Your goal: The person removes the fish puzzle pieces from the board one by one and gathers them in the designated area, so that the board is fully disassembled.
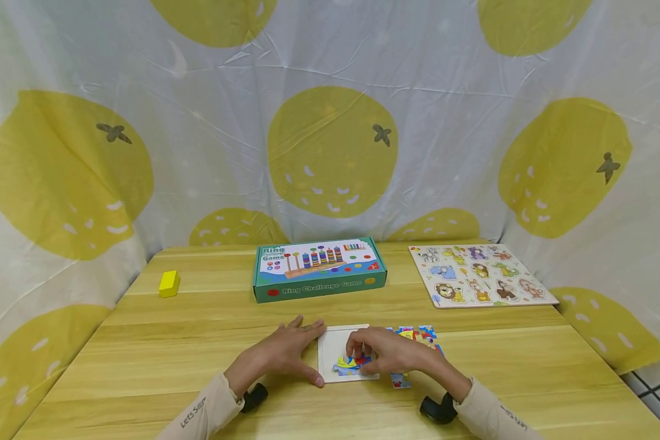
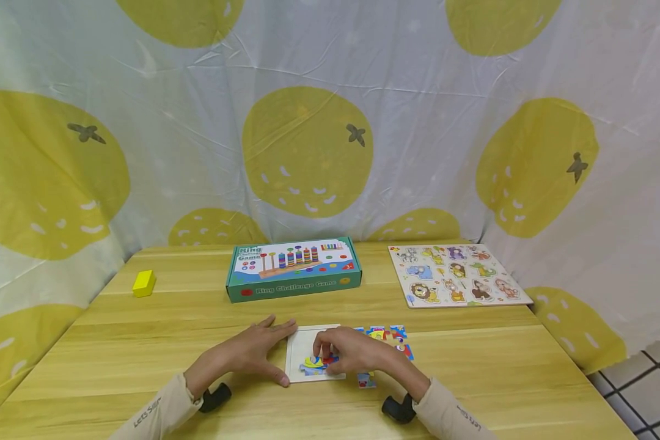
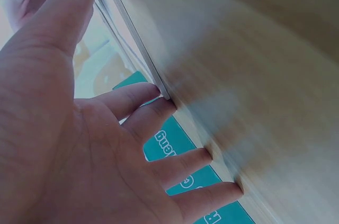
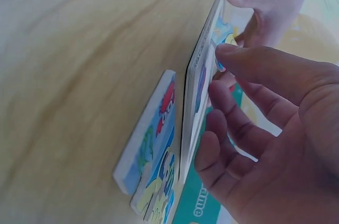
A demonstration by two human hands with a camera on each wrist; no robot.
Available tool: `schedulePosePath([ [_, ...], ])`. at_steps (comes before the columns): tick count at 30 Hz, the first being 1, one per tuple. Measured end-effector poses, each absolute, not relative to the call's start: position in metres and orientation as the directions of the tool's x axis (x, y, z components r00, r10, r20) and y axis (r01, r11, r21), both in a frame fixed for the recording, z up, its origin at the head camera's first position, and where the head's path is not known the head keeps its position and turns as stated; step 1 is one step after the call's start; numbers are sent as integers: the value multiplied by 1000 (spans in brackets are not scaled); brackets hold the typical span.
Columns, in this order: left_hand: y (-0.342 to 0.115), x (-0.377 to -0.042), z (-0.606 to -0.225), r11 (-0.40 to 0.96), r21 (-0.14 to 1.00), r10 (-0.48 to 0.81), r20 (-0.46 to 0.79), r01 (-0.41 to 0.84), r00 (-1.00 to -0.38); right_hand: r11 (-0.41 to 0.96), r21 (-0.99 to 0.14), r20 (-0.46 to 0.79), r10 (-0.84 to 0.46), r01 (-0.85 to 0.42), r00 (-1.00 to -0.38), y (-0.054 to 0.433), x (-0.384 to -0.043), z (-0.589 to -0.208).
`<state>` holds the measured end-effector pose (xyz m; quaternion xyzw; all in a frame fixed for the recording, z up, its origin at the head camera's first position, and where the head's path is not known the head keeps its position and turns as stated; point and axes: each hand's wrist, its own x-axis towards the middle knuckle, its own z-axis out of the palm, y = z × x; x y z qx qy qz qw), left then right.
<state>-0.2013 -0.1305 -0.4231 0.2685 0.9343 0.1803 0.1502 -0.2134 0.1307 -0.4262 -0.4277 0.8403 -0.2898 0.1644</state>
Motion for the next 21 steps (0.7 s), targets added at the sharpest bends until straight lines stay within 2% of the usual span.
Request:
schedulePosePath([
  [21,-130,-201,-422,789,426,555,-186,442,-811,433,-674,-16,-818,-598,-575,128,-211,-428],
])
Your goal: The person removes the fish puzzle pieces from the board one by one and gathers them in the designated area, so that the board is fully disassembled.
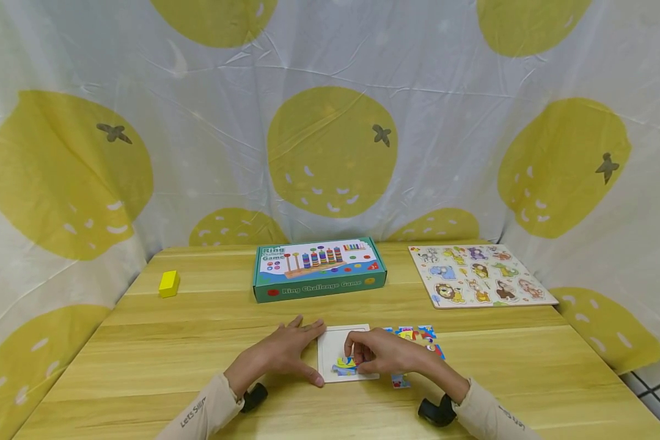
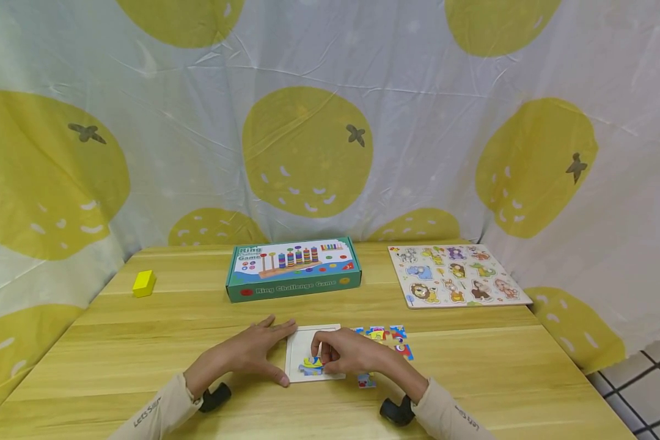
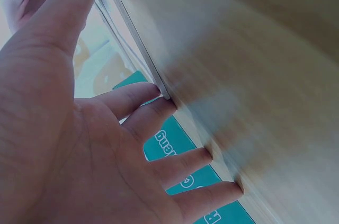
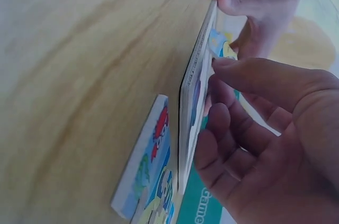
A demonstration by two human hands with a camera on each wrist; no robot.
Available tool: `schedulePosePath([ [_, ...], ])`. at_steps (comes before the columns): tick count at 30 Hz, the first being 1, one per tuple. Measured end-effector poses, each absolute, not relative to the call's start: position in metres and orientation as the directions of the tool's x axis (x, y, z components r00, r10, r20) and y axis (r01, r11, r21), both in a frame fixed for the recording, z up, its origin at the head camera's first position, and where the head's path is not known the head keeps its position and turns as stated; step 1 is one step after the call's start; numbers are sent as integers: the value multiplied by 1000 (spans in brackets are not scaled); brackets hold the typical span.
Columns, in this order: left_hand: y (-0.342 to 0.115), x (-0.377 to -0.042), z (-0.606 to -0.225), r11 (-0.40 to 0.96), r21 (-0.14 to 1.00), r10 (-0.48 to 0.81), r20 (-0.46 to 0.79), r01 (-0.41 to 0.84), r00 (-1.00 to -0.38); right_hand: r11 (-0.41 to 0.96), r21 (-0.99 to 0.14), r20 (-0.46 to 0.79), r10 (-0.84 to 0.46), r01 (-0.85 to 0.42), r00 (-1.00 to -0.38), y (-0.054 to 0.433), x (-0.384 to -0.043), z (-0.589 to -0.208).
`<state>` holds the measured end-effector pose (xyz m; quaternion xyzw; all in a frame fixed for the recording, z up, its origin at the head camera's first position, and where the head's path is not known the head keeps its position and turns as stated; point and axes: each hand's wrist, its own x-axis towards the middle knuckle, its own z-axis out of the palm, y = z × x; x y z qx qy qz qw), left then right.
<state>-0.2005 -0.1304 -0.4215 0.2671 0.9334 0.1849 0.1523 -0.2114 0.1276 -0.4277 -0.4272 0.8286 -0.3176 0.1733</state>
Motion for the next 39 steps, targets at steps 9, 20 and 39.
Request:
schedulePosePath([
  [9,-131,-200,-423,789,425,555,-182,444,-812,405,-736,6,-797,-542,-604,129,-215,-429],
  [20,-131,-201,-424,789,408,561,-170,460,-810,367,-775,46,-779,-515,-625,133,-216,-422],
  [39,-131,-200,-423,786,413,564,-171,461,-808,308,-830,70,-770,-465,-635,178,-214,-419],
])
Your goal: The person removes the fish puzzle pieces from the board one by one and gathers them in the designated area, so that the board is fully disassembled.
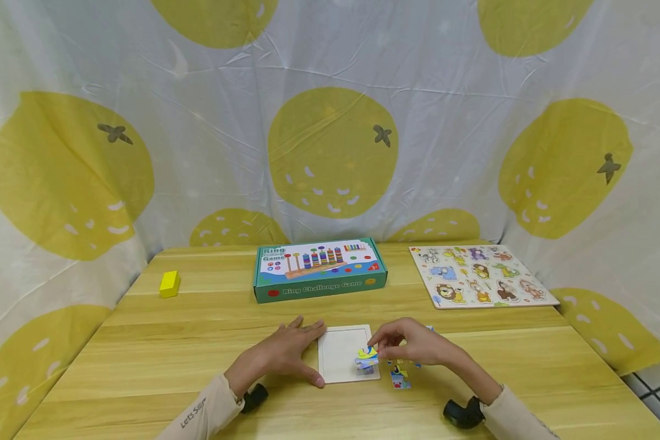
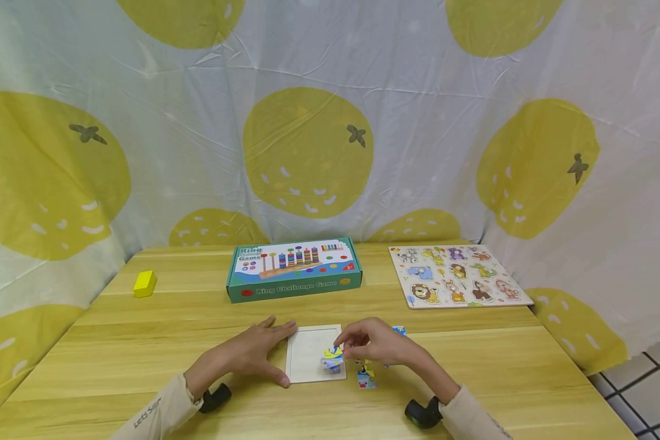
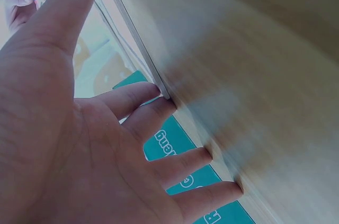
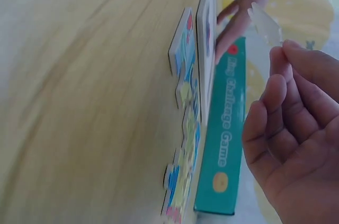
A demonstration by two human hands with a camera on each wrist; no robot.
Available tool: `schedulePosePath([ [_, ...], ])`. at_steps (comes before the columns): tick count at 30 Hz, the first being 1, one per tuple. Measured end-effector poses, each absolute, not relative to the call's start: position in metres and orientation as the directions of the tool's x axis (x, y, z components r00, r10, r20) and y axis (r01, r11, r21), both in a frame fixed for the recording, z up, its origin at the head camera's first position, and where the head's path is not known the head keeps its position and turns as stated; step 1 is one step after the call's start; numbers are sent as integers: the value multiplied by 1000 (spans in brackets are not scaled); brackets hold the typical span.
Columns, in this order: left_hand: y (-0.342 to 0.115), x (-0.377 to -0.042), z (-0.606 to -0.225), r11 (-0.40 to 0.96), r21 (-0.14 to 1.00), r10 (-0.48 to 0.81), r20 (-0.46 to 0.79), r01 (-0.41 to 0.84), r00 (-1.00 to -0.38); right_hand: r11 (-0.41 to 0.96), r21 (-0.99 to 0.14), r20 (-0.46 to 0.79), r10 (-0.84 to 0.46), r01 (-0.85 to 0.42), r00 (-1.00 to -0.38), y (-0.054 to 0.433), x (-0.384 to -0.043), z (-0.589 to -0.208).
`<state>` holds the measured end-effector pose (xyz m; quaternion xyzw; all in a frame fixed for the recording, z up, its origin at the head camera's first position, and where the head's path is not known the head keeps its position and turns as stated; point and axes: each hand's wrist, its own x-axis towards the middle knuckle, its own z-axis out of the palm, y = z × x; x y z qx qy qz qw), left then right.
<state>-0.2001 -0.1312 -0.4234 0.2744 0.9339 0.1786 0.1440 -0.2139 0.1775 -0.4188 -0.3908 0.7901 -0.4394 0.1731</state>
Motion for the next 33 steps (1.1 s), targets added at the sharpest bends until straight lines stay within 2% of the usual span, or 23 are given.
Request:
schedulePosePath([
  [5,-131,-200,-424,783,421,565,-171,459,-807,296,-849,62,-767,-437,-639,195,-215,-421],
  [12,-132,-201,-424,783,421,565,-171,458,-807,241,-882,60,-794,-404,-605,213,-213,-422],
  [25,-131,-199,-423,786,417,560,-167,456,-812,247,-917,-24,-818,-314,-574,246,-207,-430],
  [33,-131,-199,-422,788,413,559,-168,457,-812,223,-926,-22,-839,-305,-544,257,-206,-431],
])
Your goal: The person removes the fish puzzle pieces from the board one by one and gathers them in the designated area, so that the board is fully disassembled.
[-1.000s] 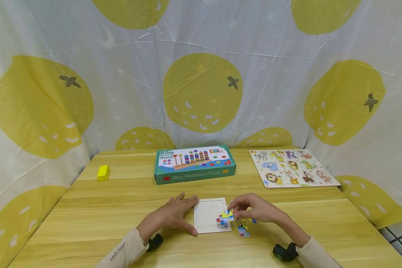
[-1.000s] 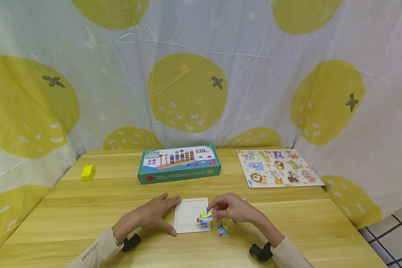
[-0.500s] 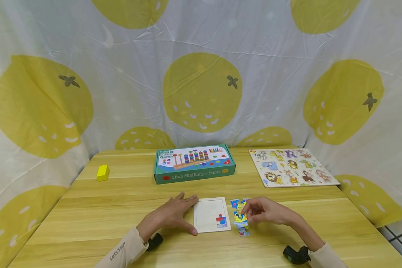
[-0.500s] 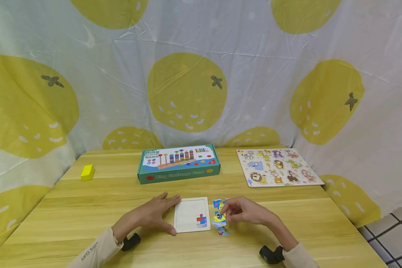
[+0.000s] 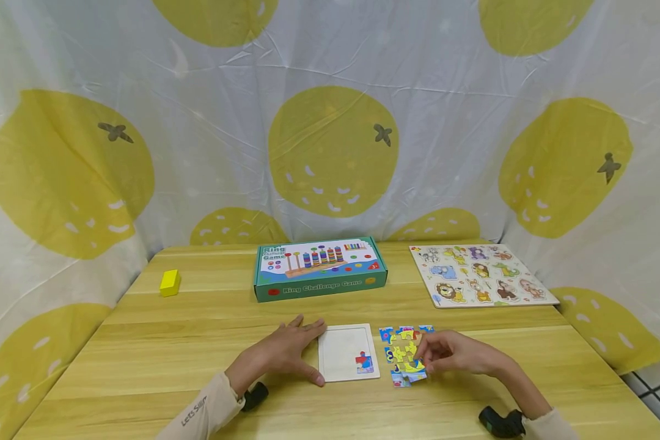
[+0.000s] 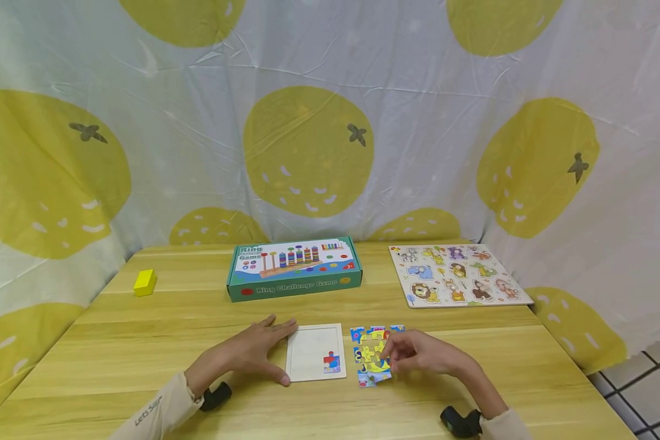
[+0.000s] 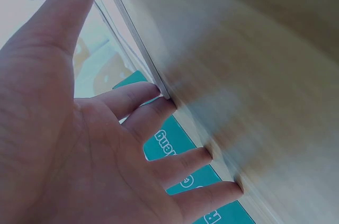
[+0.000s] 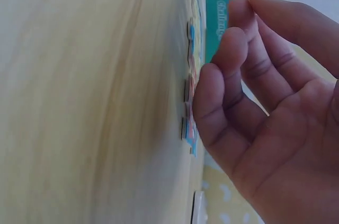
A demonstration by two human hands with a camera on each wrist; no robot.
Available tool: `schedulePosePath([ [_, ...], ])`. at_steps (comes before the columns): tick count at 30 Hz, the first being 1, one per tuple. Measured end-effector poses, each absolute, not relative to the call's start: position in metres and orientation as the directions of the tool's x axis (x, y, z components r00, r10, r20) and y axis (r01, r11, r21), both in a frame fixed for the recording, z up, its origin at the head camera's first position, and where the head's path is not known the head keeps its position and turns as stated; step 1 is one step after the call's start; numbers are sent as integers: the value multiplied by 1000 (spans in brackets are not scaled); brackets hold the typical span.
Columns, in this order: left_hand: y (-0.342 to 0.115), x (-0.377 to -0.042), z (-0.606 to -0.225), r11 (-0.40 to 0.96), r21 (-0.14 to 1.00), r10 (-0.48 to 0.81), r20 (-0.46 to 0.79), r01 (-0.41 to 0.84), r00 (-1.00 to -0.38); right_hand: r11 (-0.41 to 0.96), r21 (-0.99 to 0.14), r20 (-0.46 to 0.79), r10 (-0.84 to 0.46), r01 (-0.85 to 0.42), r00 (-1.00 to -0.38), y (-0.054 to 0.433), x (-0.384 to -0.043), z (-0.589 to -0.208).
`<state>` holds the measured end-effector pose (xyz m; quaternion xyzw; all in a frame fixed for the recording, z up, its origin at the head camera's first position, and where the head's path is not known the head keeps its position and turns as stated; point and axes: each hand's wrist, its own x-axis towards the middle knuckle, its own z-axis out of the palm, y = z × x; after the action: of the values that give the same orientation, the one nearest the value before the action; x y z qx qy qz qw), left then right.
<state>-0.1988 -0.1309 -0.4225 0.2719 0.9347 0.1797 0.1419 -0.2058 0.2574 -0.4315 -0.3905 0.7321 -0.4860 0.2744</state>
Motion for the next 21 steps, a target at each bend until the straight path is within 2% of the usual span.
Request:
schedulePosePath([
  [21,-130,-197,-420,789,414,558,-171,455,-812,259,-921,-54,-825,-291,-563,269,-200,-433],
])
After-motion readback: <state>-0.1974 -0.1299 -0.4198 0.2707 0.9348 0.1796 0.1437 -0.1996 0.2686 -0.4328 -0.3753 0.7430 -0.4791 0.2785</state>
